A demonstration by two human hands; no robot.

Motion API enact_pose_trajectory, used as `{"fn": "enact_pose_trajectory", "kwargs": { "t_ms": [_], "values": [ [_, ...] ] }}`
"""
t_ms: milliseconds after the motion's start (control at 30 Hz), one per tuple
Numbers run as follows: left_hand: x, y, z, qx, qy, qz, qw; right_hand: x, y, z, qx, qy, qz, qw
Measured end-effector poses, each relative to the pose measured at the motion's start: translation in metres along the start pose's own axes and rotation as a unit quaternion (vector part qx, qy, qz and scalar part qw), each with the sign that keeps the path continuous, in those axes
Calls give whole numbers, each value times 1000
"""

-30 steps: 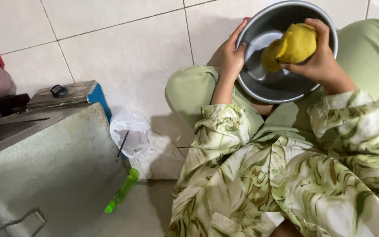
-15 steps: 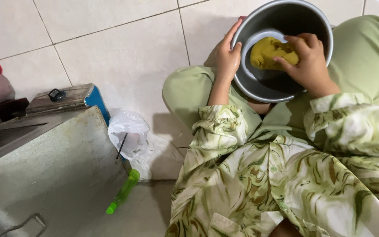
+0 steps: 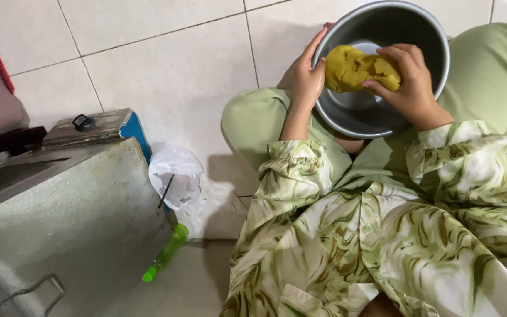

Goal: Kneading a ball of yellow dough in a metal bowl while sitting on the floor.

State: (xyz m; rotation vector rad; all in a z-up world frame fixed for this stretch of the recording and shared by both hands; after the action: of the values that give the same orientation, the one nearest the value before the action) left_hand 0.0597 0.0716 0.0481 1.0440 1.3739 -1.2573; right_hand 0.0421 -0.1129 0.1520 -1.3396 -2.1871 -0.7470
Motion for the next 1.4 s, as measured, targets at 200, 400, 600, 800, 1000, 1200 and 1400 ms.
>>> {"fn": "enact_pose_trajectory", "kwargs": {
  "t_ms": [200,400,600,800,1000,1200,1400],
  "values": [
    [2,0,6,15,20,33,999,-69,-33,64,198,-259,0,945],
    [5,2,4,7,10,11,1000,-44,-21,71,9,-558,-77,826],
    [3,4,4,-1,6,-3,1000,-98,-26,93,165,-411,-11,897],
    [10,2,0,0,13,-15,1000,-81,-23,63,133,-151,-9,979],
    [7,2,3,15,24,-13,1000,-70,-33,63,325,-274,46,904],
    [5,2,1,7,-6,-15,1000,-43,-19,93,195,-381,-63,902],
    [2,3,4,11,-5,-42,999,-39,-4,90,132,-408,-52,902]
  ]
}}
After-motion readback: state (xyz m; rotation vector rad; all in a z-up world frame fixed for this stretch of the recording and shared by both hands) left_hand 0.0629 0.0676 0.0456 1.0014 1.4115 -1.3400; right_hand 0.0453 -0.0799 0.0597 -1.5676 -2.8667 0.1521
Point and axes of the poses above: each hand's wrist, its own y-axis towards the middle knuckle, its own z-axis out of the palm, x = y × z, the point moved 4 cm from there along y, towards the middle knuckle, and after that the axes turned 7 degrees about -y, right-handed, at the moved point
